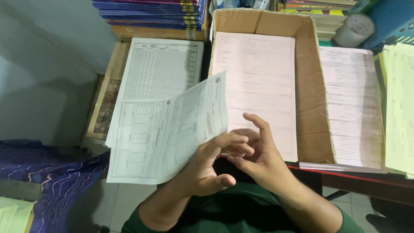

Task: Organize and pack printed paper forms into a cardboard box

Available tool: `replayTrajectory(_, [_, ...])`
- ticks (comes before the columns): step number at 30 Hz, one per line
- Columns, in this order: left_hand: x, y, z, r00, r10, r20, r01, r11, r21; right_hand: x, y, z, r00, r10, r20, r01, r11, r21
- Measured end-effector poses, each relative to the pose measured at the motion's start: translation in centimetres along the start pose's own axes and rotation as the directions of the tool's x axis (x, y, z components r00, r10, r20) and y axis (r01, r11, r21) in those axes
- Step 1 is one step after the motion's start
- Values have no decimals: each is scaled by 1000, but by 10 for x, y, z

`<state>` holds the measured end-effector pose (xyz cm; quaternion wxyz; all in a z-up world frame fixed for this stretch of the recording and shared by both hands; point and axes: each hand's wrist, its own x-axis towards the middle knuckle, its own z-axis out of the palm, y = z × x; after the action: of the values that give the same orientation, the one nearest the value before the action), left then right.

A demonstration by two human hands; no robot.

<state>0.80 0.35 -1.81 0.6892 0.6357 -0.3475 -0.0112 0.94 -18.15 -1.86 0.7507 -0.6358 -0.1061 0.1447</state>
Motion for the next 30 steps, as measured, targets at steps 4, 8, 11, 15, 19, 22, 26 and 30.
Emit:
replayTrajectory(4, [-2, -6, 0, 1000, -14, -18, 13, 999, -32, 6, -7, 5, 990, 135, -47, -140, 983, -123])
replayTrajectory(8, [-2, -3, -1, 1000, -10, 1, 10, 997, -73, 8, -9, 6, 990, 137, -41, -142, 972, -185])
replayTrajectory(11, [-4, -3, -3, 999, 11, 50, -1, 981, -193, 7, -13, 4, 990, 140, -6, -139, 973, -185])
replayTrajectory(15, [-5, -2, -5, 998, 29, 48, -17, 970, -241, 5, -9, -1, 992, 128, -16, -128, 970, -206])
replayTrajectory(19, [-4, -2, -6, 994, 65, 86, -24, 909, -416, 0, 4, -8, 990, 77, 117, -76, 997, -14])
replayTrajectory(22, [-6, -4, -4, 990, 113, 83, -52, 844, -534, -3, 6, -11, 982, 52, 179, -64, 996, 62])
replayTrajectory(26, [-3, 7, -2, 984, 166, 66, -106, 840, -532, -12, 8, -17, 998, 44, 46, -44, 999, 6])
replayTrajectory(30, [-4, 40, -8, 940, 339, 41, -328, 929, -170, -23, -16, -43, 987, -67, -148, 36, 979, -201])
